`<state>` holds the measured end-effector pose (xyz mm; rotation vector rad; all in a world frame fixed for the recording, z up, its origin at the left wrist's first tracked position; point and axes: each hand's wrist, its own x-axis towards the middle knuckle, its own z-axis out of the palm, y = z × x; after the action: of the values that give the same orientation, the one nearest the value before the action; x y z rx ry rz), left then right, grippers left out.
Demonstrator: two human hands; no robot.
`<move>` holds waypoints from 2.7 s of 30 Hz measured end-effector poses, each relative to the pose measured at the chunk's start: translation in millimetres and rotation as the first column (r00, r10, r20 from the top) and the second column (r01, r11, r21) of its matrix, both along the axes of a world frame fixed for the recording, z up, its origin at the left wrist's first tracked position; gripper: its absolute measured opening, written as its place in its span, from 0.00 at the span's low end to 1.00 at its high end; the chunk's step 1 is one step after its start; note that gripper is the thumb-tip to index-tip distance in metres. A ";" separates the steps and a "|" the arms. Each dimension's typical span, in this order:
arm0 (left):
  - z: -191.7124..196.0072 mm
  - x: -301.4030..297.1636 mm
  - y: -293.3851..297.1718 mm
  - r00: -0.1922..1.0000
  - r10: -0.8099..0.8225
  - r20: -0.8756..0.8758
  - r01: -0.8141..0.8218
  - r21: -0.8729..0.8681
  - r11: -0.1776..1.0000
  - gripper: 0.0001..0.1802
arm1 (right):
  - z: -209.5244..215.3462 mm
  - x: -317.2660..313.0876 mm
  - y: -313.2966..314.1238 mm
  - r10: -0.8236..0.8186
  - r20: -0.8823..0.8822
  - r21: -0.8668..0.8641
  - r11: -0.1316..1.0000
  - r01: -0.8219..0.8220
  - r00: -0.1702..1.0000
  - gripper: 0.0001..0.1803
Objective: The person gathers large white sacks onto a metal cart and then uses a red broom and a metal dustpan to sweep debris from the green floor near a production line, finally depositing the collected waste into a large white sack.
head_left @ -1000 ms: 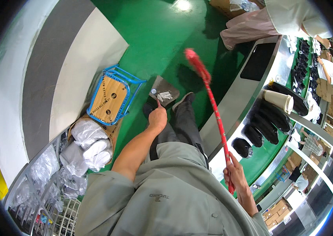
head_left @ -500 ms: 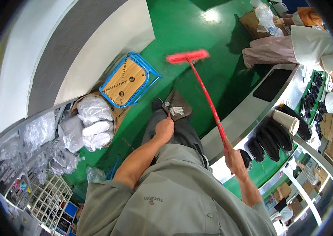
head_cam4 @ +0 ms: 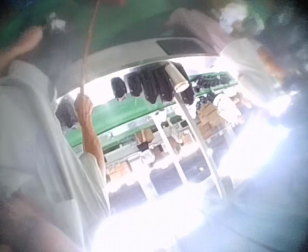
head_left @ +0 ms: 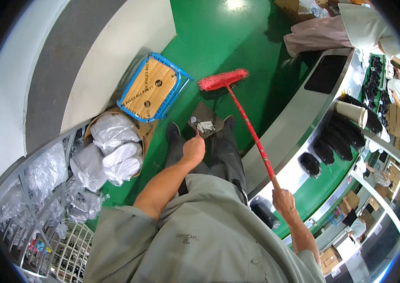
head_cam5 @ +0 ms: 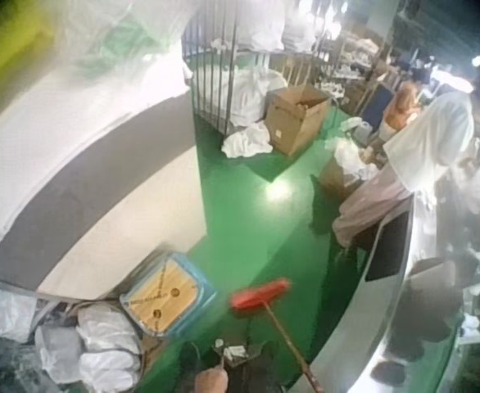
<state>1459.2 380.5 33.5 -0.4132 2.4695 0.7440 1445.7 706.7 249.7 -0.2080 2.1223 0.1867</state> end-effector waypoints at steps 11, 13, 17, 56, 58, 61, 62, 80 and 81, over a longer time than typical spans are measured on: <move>-21.1 15.7 -22.9 1.000 0.002 -0.025 -0.003 -0.044 0.999 0.09 | 1.7 5.7 -51.1 -0.676 0.046 -0.374 0.671 0.640 0.736 0.28; -27.9 12.6 -19.3 1.000 0.016 -0.016 -0.017 -0.050 0.999 0.09 | -13.7 2.7 -58.0 -0.579 0.026 -0.335 0.763 0.553 0.815 0.29; -32.0 13.2 -14.8 0.997 -0.074 -0.033 0.074 -0.026 0.997 0.09 | -24.6 53.2 -55.6 -0.384 0.062 -0.339 0.860 0.382 0.921 0.34; -22.0 68.1 -43.5 0.992 -0.100 -0.070 0.096 -0.056 0.994 0.09 | -58.0 69.3 -64.7 -0.326 -0.104 -0.443 0.861 0.250 0.940 0.27; -25.4 72.6 -47.4 0.985 -0.159 -0.073 0.157 -0.034 0.987 0.08 | -33.1 126.7 -62.9 -0.336 -0.101 -0.428 0.864 0.264 0.937 0.29; -34.3 64.1 -56.2 0.969 -0.238 -0.064 0.237 -0.025 0.971 0.09 | 11.3 190.0 -88.1 -0.528 -0.005 -0.453 0.758 0.469 0.849 0.26; -32.6 61.9 -57.7 0.965 -0.258 -0.056 0.257 -0.026 0.966 0.09 | 26.5 202.5 -97.5 -0.563 0.011 -0.448 0.736 0.507 0.827 0.26; 95.4 -110.6 -53.5 0.784 -0.588 -0.200 0.572 -0.134 0.809 0.12 | -33.1 191.3 -128.8 -0.971 0.237 -0.528 -0.143 0.837 -0.016 0.28; 108.4 -121.8 -53.0 0.777 -0.590 -0.221 0.569 -0.154 0.808 0.12 | -44.6 179.3 -122.8 -0.971 0.240 -0.556 -0.146 0.818 -0.010 0.28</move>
<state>1337.4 327.6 141.9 0.4525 2.6493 0.4529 1625.0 583.9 205.1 1.1685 1.9382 -1.4608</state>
